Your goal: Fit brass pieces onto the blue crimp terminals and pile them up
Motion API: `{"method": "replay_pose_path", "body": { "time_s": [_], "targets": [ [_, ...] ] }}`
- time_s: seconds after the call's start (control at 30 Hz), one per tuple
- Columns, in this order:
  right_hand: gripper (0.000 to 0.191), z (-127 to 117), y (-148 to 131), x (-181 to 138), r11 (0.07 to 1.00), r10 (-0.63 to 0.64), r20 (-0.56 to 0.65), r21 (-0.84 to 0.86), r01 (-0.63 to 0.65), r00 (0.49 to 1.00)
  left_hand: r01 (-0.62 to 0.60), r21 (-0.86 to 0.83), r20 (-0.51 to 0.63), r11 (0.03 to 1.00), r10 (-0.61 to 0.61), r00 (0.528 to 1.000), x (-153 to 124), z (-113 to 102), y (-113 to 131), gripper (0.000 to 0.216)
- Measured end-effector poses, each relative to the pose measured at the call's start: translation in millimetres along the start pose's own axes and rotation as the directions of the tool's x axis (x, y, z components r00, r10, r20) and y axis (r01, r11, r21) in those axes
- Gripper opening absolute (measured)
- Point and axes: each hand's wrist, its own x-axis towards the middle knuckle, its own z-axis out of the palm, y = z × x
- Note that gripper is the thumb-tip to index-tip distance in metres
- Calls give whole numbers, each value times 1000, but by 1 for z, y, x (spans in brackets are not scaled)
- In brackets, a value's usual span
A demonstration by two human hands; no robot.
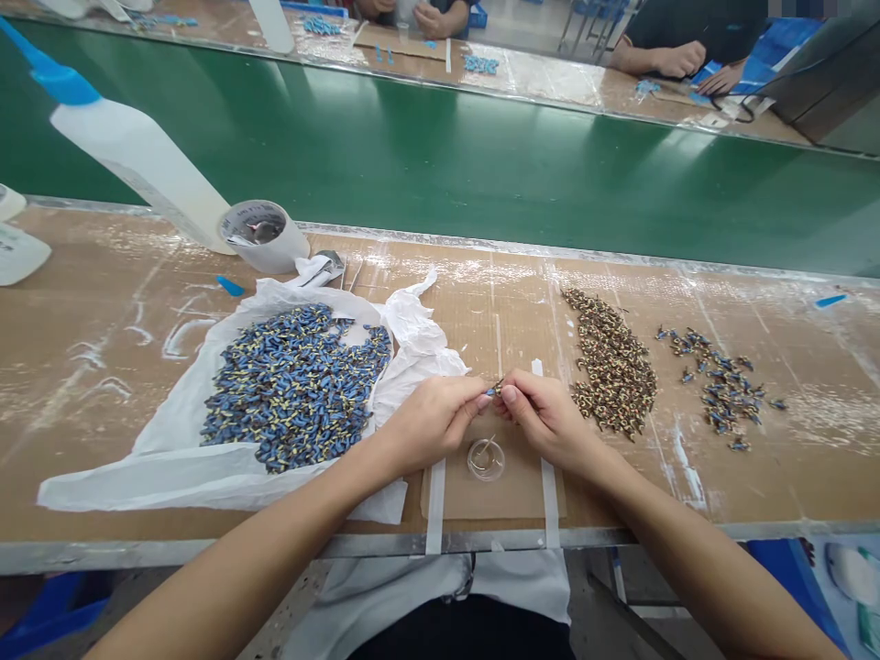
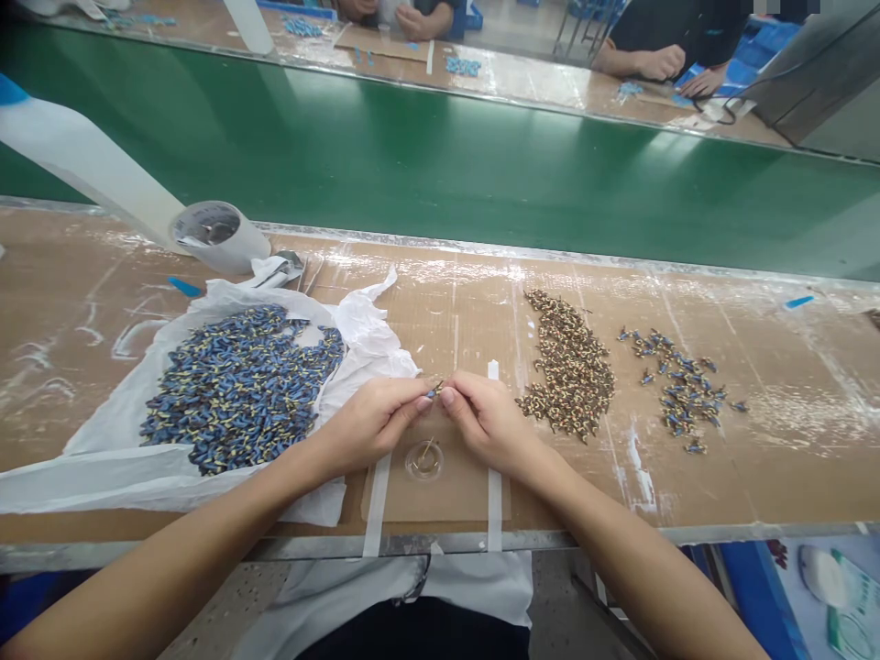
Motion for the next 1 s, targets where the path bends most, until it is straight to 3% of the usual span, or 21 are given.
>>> {"method": "replay_pose_path", "body": {
  "time_s": [0.43,0.8,1.0],
  "targets": [
    [31,5,-1,3,996,-8,92,-93,16,996,-33,364,9,931,31,999,-4,6,-4,20],
    [27,-4,-5,4,994,-73,244,-67,92,967,-86,346,147,934,37,988,-5,-1,-5,15],
    [25,-2,-6,3,999,-35,202,-18,40,979,-59,238,-27,969,68,997,-4,10,-6,14]
  ]
}}
